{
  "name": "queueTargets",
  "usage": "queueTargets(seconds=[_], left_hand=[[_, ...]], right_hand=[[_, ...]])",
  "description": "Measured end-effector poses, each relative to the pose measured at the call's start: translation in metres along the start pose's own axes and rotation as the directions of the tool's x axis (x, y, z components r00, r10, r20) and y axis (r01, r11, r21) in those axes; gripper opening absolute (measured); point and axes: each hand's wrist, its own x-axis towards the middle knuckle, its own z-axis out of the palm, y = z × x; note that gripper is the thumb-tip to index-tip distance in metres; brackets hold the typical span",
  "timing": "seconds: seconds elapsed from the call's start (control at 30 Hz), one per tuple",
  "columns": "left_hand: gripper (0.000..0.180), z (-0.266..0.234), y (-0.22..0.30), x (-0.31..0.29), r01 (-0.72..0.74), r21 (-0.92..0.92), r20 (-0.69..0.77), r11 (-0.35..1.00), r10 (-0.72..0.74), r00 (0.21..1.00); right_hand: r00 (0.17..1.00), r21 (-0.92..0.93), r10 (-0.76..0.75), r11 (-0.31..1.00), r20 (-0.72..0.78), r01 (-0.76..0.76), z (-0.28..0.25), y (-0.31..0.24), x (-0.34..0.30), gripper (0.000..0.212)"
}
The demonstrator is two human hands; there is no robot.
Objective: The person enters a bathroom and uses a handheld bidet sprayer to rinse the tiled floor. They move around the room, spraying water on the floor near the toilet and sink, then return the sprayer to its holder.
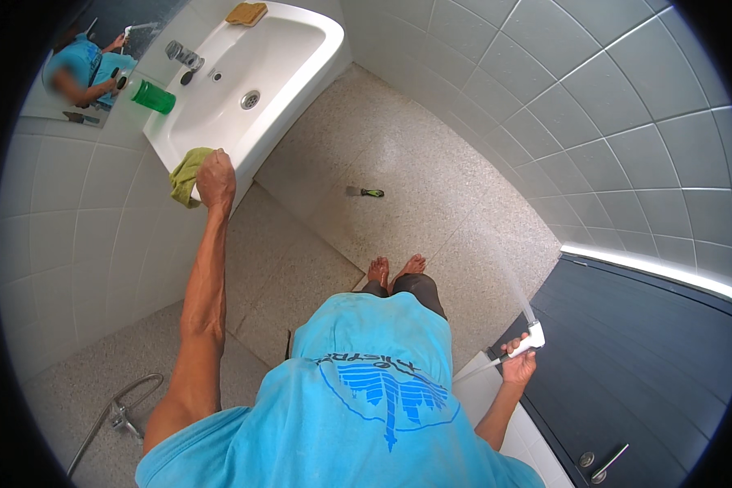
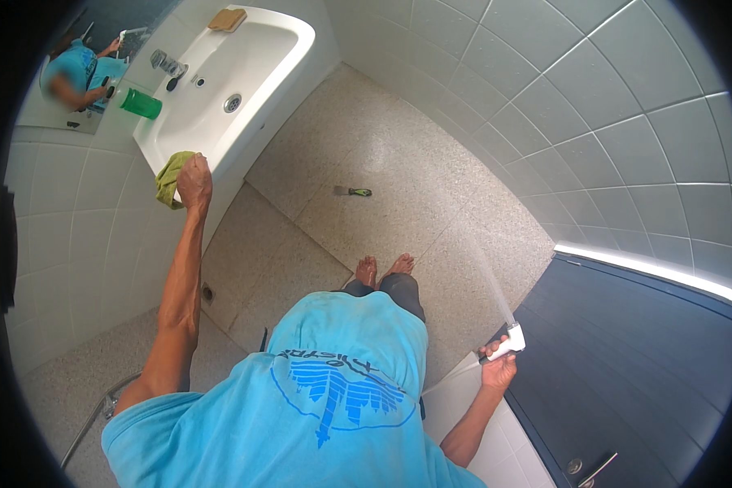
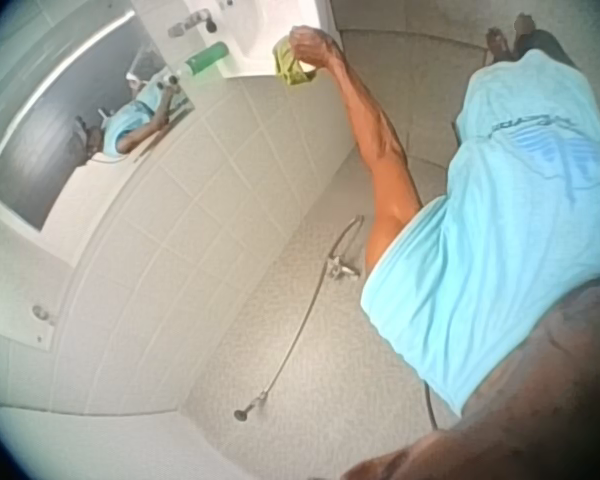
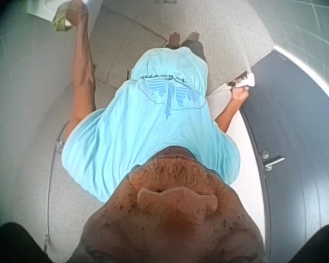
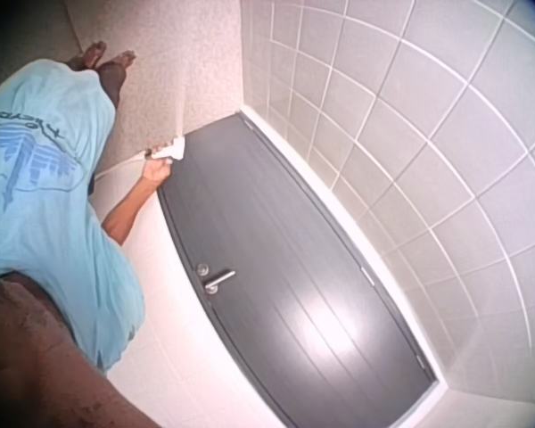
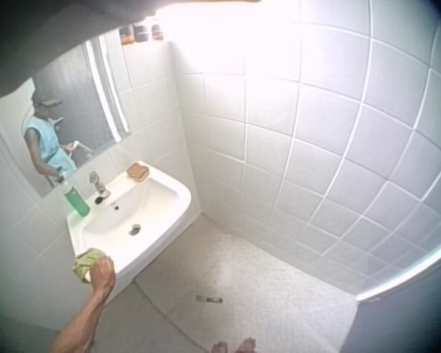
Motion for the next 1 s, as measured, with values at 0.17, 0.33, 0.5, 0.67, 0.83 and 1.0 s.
queueTargets(seconds=[0.17, 0.33, 0.5, 0.67, 0.83, 1.0], left_hand=[[0.045, 0.0, -0.001, 0.0, 0.001, 0.018, 0.005, 1.0, -0.001, 1.0], [0.043, -0.002, 0.004, -0.001, 0.001, 0.042, -0.005, 0.999, -0.001, 1.0], [0.044, -0.001, 0.002, 0.0, -0.007, 0.036, -0.01, 0.999, 0.007, 1.0], [0.045, -0.002, 0.004, 0.0, 0.011, 0.02, 0.0, 1.0, -0.011, 1.0], [0.044, -0.001, 0.001, 0.0, -0.011, 0.029, -0.013, 1.0, 0.012, 1.0], [0.043, -0.001, 0.003, 0.0, -0.016, 0.012, -0.017, 1.0, 0.016, 1.0]], right_hand=[[1.0, 0.03, 0.004, 1.0, 0.008, -0.004, -0.008, -0.006, -0.007, 0.06], [0.996, -0.042, 0.066, 0.997, -0.057, -0.069, -0.006, -0.001, -0.004, 0.063], [0.976, -0.136, 0.207, 0.967, -0.063, -0.214, 0.002, 0.013, 0.006, 0.068], [0.966, -0.141, 0.251, 0.956, -0.055, -0.256, -0.005, 0.021, 0.013, 0.072], [0.971, -0.168, 0.223, 0.957, -0.086, -0.235, -0.011, 0.023, 0.023, 0.07], [0.931, -0.282, 0.363, 0.889, -0.045, -0.361, 0.0, 0.032, 0.037, 0.065]])
